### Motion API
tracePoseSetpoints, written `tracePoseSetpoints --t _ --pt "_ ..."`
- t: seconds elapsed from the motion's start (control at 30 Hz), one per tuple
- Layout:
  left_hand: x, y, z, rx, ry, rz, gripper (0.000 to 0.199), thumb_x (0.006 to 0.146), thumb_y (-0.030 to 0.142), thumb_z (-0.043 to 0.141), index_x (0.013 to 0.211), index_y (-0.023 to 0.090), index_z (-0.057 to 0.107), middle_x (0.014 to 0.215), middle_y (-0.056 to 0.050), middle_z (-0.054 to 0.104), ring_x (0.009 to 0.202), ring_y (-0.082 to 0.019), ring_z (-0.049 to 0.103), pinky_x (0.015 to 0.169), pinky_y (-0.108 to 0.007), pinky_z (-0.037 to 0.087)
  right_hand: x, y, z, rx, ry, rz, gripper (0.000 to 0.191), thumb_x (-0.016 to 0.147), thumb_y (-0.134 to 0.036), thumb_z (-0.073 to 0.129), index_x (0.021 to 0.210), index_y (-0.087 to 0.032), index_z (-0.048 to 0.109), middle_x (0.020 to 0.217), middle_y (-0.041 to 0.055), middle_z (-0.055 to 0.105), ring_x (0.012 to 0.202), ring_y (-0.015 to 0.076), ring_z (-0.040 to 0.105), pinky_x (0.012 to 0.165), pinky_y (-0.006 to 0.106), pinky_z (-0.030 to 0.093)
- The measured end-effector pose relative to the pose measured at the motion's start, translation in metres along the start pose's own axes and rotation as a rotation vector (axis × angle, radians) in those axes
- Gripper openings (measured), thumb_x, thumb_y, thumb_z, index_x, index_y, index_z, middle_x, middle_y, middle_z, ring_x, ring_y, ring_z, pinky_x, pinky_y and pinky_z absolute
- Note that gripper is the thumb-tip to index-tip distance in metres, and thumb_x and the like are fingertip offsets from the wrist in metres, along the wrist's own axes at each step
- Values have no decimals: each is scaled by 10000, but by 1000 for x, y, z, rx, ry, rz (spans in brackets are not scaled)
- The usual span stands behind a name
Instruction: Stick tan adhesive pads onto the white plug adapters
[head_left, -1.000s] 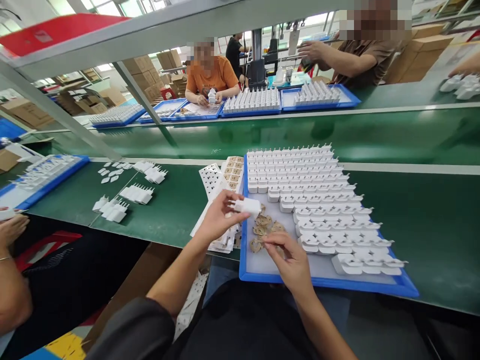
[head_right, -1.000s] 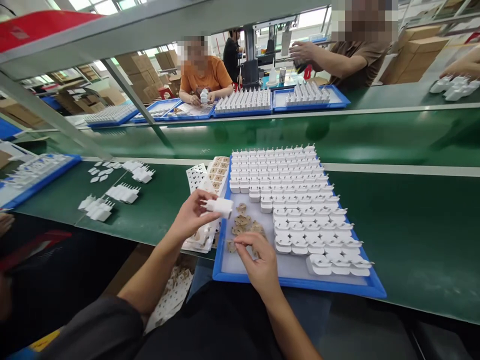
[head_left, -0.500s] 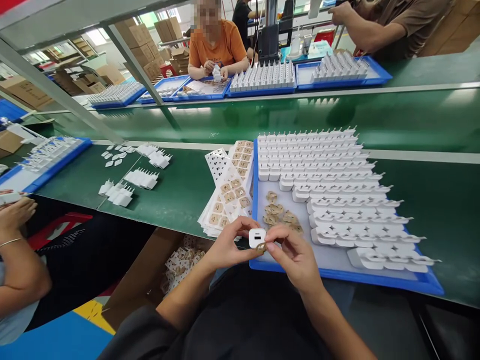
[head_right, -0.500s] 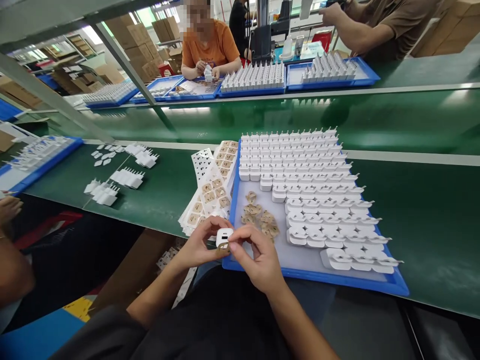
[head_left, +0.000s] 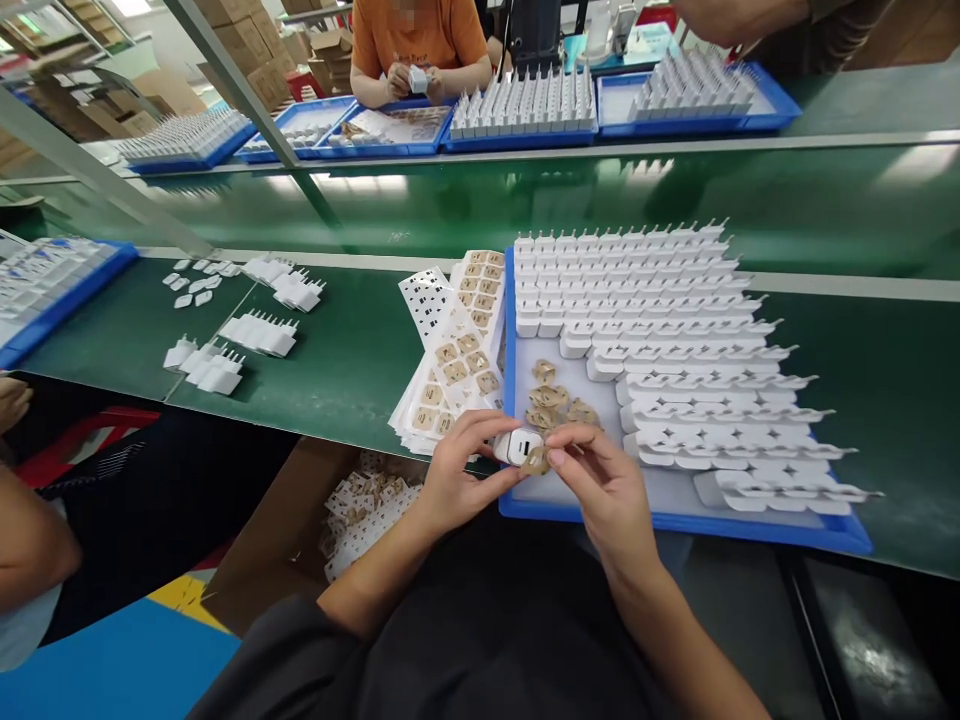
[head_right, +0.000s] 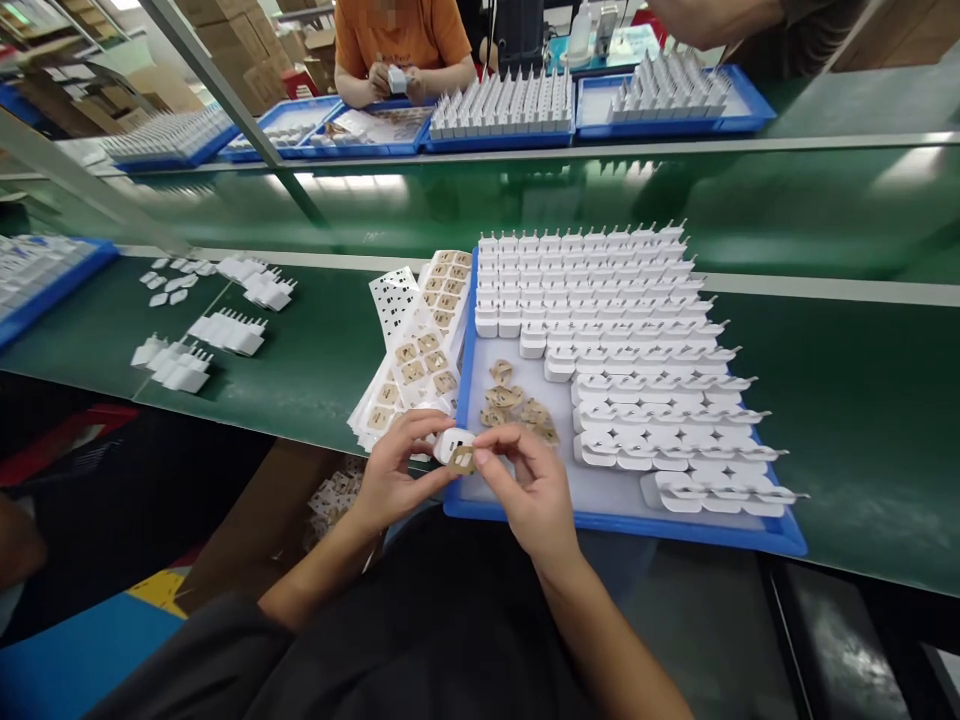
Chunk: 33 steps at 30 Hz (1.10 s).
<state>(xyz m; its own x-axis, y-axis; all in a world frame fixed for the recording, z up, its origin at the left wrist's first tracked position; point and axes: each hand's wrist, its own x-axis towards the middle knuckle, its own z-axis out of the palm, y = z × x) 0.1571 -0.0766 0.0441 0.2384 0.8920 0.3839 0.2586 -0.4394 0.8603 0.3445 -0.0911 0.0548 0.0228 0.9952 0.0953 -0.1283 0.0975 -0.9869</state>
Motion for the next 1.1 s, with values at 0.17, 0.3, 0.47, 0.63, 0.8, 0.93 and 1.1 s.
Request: tracePoseSetpoints --t 0.17,0.3,0.47,0.63,0.8,0.93,1.1 --pt "-1 0 -1 39 34 72 429 807 227 819 1196 257 639 1142 -80 648 1066 -201 640 679 -221 603 1 -7 2 -47 -16 4 61 918 -245 688 932 -286 732 898 -20 708 870 142 650 823 262 516" --pt "1 2 -1 44 47 106 417 811 219 815 1186 248 636 1114 -77 652 1047 -197 640 669 -217 595 3 -13 4 -98 -50 -9 74 918 -221 679 926 -279 726 881 -27 703 850 143 645 826 278 505" --pt "3 6 -3 61 48 133 406 815 215 811 1182 237 639 1091 -76 654 1027 -187 645 678 -213 593 3 -14 5 -99 -50 -5 82 914 -211 677 922 -276 725 881 -30 708 849 143 648 814 278 502" --pt "3 5 -4 62 50 136 399 820 222 808 1181 238 640 1096 -79 653 1036 -191 646 680 -220 602 4 -14 6 -78 -69 -13 93 912 -194 676 926 -272 723 861 -32 695 822 136 642 789 269 506" --pt "2 4 -5 49 39 125 405 827 215 801 1196 242 637 1111 -77 648 1052 -190 640 695 -228 611 4 -14 8 -97 -63 -27 96 912 -190 677 926 -274 723 868 -31 688 833 135 632 790 266 509" --pt "2 4 -5 59 40 125 403 825 221 803 1191 244 636 1116 -79 651 1050 -197 640 690 -237 609 4 -14 9 -127 -54 -23 82 919 -205 673 937 -271 719 883 -19 686 860 153 643 813 291 515" --pt "2 6 -6 62 42 140 416 814 201 811 1189 238 636 1115 -77 653 1044 -190 639 705 -234 600 3 -15 11 -217 -41 -58 65 925 -222 665 928 -265 713 854 -11 676 835 164 645 798 318 516"
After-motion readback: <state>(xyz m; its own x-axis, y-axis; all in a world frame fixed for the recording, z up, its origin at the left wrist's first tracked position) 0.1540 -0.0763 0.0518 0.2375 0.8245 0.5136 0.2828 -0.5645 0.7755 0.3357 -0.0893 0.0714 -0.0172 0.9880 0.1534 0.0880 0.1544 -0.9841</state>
